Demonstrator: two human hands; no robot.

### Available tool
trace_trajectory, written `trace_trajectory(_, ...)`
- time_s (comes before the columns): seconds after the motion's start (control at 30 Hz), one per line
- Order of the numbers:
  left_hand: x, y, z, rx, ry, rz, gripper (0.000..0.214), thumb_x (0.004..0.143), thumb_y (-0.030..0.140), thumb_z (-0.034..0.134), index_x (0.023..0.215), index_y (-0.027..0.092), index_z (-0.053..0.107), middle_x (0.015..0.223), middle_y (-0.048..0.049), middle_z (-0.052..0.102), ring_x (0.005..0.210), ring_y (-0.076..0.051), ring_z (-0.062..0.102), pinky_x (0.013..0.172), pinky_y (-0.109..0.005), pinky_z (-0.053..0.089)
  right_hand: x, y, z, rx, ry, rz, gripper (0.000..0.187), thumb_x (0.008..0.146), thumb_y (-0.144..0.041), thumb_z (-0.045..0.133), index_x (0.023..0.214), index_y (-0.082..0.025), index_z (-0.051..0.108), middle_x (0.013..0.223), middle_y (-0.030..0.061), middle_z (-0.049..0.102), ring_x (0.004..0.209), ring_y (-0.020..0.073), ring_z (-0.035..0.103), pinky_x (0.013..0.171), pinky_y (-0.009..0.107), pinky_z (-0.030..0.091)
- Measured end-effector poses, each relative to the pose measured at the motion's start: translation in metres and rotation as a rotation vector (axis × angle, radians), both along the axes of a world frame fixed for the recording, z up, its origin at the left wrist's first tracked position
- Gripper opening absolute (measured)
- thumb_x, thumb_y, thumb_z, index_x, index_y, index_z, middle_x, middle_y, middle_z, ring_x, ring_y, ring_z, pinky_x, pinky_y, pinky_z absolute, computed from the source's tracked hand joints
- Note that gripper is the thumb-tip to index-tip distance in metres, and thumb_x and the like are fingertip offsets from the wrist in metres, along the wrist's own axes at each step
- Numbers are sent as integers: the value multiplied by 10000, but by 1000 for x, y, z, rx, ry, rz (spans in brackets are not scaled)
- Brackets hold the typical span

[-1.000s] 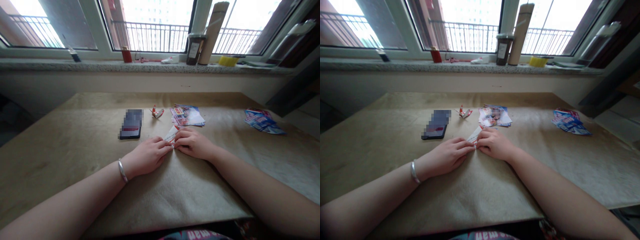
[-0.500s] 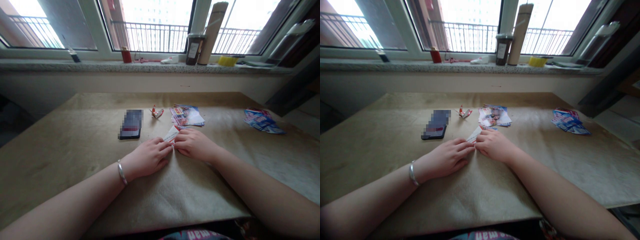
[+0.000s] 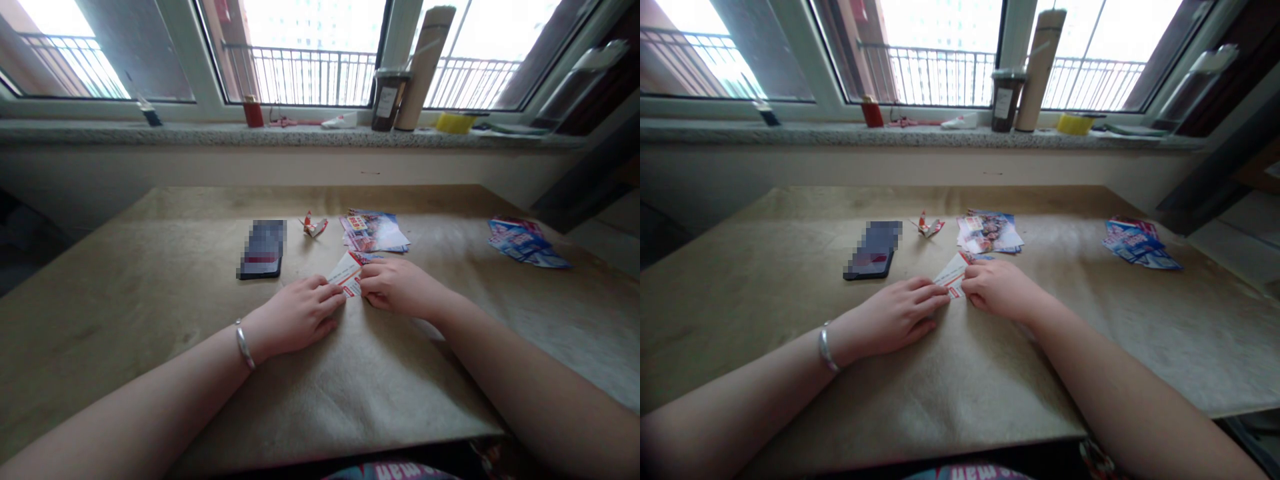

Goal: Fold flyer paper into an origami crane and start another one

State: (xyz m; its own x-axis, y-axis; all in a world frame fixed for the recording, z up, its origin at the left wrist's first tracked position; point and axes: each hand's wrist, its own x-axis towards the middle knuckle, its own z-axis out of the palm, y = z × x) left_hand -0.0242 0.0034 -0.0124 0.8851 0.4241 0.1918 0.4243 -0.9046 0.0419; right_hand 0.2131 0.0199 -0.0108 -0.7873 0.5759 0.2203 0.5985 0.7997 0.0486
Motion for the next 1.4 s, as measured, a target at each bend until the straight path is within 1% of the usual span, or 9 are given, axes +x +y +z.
trace_trajectory(0.1, 0, 0, 1, -18, 5, 4, 337, 890, 287, 497, 1202, 160, 520, 1226, -87, 567, 1089, -240, 497, 949, -403, 441, 4, 0, 2, -15, 4, -9, 147, 786, -152, 527, 737, -203, 656, 799, 41, 640, 736, 154, 561, 669, 264, 384)
trace_trajectory(0.27, -1, 1, 1, -39, 6, 9, 339, 894, 291, 493, 1208, 169, 517, 1231, -86, 562, 1100, -241, 491, 960, -402, 424, 9, -1, 5, -58, 9, -40, 139, 780, -147, 542, 710, -205, 647, 782, 35, 634, 744, 153, 568, 663, 255, 384)
trace_trajectory(0.47, -1, 1, 1, -88, 8, 42, 340, 884, 309, 512, 1202, 190, 523, 1227, -65, 559, 1098, -236, 485, 971, -407, 410, 11, 0, 7, -117, 10, -50, 140, 766, -123, 544, 714, -201, 648, 826, 43, 654, 809, 162, 586, 699, 260, 400)
trace_trajectory(0.63, -1, 1, 2, -93, 5, 41, 344, 887, 311, 507, 1206, 184, 525, 1225, -69, 560, 1100, -239, 480, 972, -404, 410, 14, 1, 7, -155, 36, -74, 154, 731, -91, 541, 667, -197, 633, 826, 34, 656, 781, 151, 589, 672, 250, 400)
trace_trajectory(0.97, -2, 2, 0, -102, -29, 43, 340, 885, 318, 517, 1203, 197, 526, 1213, -68, 565, 1105, -229, 485, 975, -403, 409, 19, 1, 7, -184, 55, -114, 140, 709, -94, 562, 651, -203, 628, 792, 14, 636, 713, 130, 570, 613, 234, 366)
trace_trajectory(1.1, -2, 2, -1, -102, -43, 39, 342, 887, 323, 512, 1205, 198, 526, 1207, -75, 566, 1107, -228, 484, 975, -403, 408, 23, 2, 7, -187, 37, -140, 131, 700, -107, 575, 658, -212, 641, 788, 5, 633, 674, 122, 556, 578, 233, 341)
trace_trajectory(1.3, -3, 3, -3, -118, -29, 45, 352, 883, 323, 519, 1215, 205, 517, 1218, -63, 555, 1122, -229, 469, 983, -406, 396, 24, 2, 10, -202, -4, -180, 123, 689, -124, 575, 670, -224, 644, 788, -2, 643, 667, 128, 565, 560, 236, 326)
trace_trajectory(1.4, -3, 4, -3, -116, -39, 38, 362, 883, 331, 522, 1222, 204, 514, 1212, -68, 559, 1120, -226, 471, 982, -399, 399, 26, 2, 10, -201, -4, -185, 128, 686, -125, 560, 640, -223, 629, 762, -6, 646, 649, 125, 559, 548, 236, 319)
